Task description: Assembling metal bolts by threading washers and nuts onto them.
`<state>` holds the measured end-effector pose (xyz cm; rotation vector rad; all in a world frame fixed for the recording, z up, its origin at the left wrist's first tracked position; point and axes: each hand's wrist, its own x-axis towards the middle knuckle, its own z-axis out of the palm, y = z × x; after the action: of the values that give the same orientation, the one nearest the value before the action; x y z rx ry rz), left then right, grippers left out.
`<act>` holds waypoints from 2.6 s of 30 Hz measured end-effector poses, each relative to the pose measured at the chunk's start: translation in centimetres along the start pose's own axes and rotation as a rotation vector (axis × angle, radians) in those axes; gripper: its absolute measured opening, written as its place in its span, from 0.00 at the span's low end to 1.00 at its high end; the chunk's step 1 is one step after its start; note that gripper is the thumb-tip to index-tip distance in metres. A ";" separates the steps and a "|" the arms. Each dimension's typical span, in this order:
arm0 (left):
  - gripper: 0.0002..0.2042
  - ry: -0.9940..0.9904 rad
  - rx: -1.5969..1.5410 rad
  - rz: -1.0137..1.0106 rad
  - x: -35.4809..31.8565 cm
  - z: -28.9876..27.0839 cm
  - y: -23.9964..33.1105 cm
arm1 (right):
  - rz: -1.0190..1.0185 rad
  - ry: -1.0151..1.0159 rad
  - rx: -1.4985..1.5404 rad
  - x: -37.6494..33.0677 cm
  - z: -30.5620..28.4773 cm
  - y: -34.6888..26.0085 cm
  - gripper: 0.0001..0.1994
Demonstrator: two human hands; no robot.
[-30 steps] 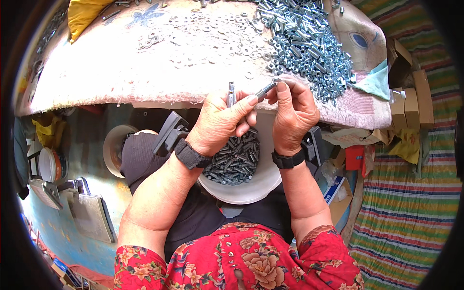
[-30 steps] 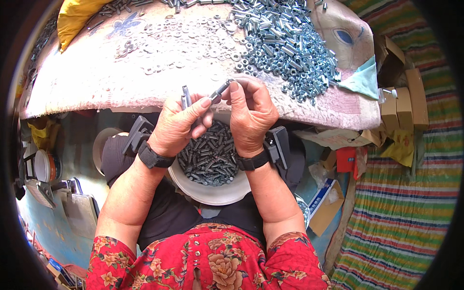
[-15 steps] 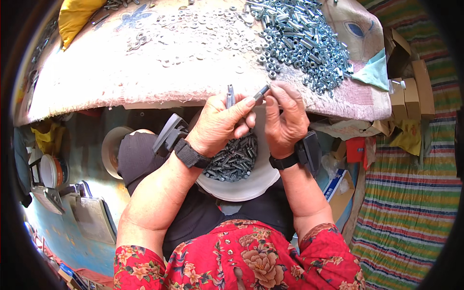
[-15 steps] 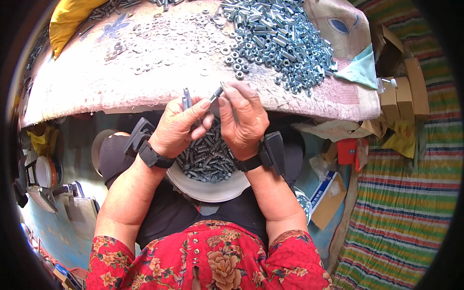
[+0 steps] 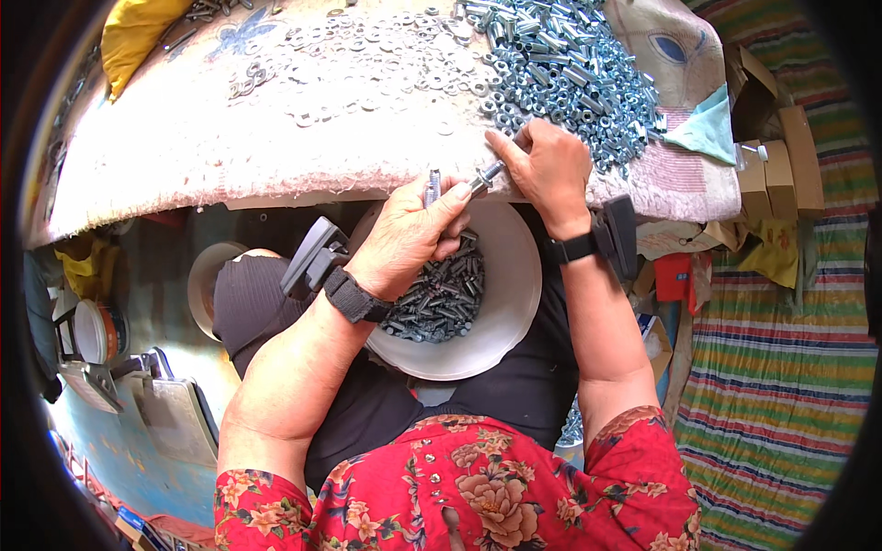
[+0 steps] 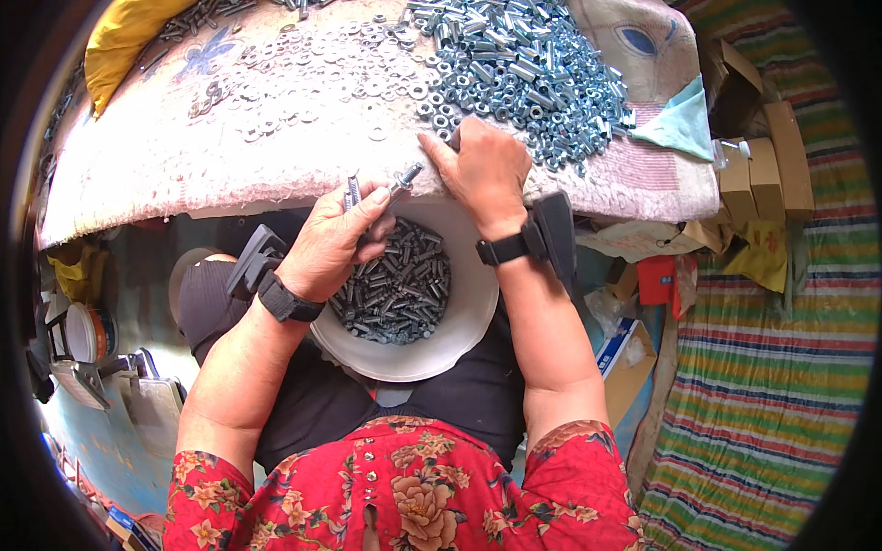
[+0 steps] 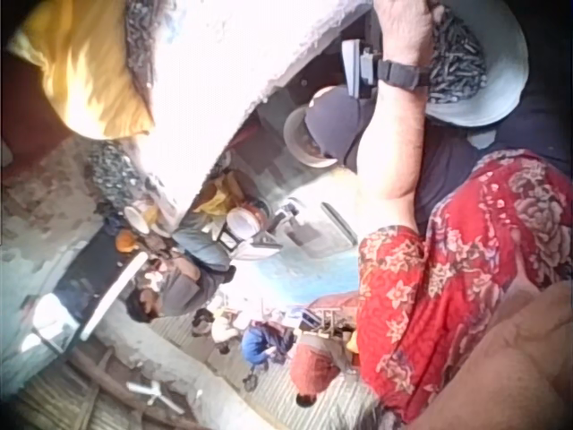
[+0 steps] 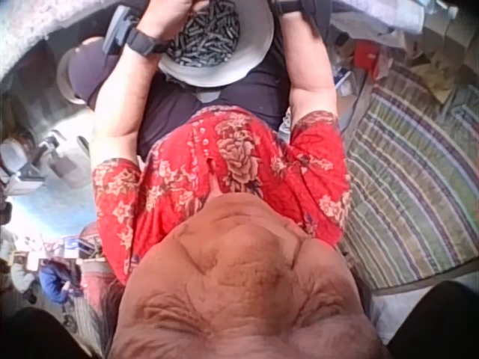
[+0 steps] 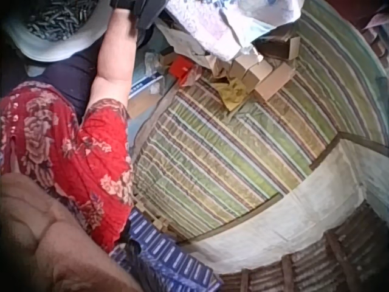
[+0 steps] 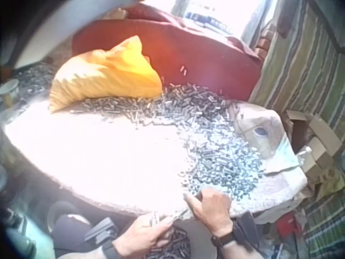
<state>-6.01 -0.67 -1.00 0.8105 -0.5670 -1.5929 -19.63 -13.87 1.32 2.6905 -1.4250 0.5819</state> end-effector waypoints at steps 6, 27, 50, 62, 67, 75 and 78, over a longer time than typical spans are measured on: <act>0.11 -0.053 -0.015 0.016 -0.4 -0.3 0.4 | -0.012 0.024 0.007 0.6 0.7 1.3 0.20; 0.10 -0.063 -0.053 0.022 -1.7 -1.3 1.7 | -0.016 -0.431 1.230 -2.1 -4.4 -2.1 0.11; 0.09 -0.226 0.189 0.134 -3.0 -0.3 2.6 | 0.087 0.057 1.419 -2.2 -3.9 -2.4 0.25; 0.10 -0.005 -0.059 0.175 -2.4 -1.4 2.2 | -0.230 0.060 1.576 -10.3 -4.1 -9.8 0.16; 0.11 -0.113 -0.106 0.057 -3.1 -0.6 2.9 | 0.017 -0.023 1.170 -5.6 -5.6 -6.3 0.13; 0.08 -0.165 0.828 0.481 -2.7 -1.2 0.5 | 0.008 -0.144 0.960 -8.2 -3.1 -3.8 0.18; 0.09 -0.177 1.232 0.486 -2.8 -0.9 -0.8 | 0.176 -0.268 0.977 -9.8 -1.6 -0.8 0.23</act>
<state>-5.62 2.29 -1.64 1.2663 -1.7955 -0.7425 -24.41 -5.34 -0.50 3.4714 -1.7963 1.2434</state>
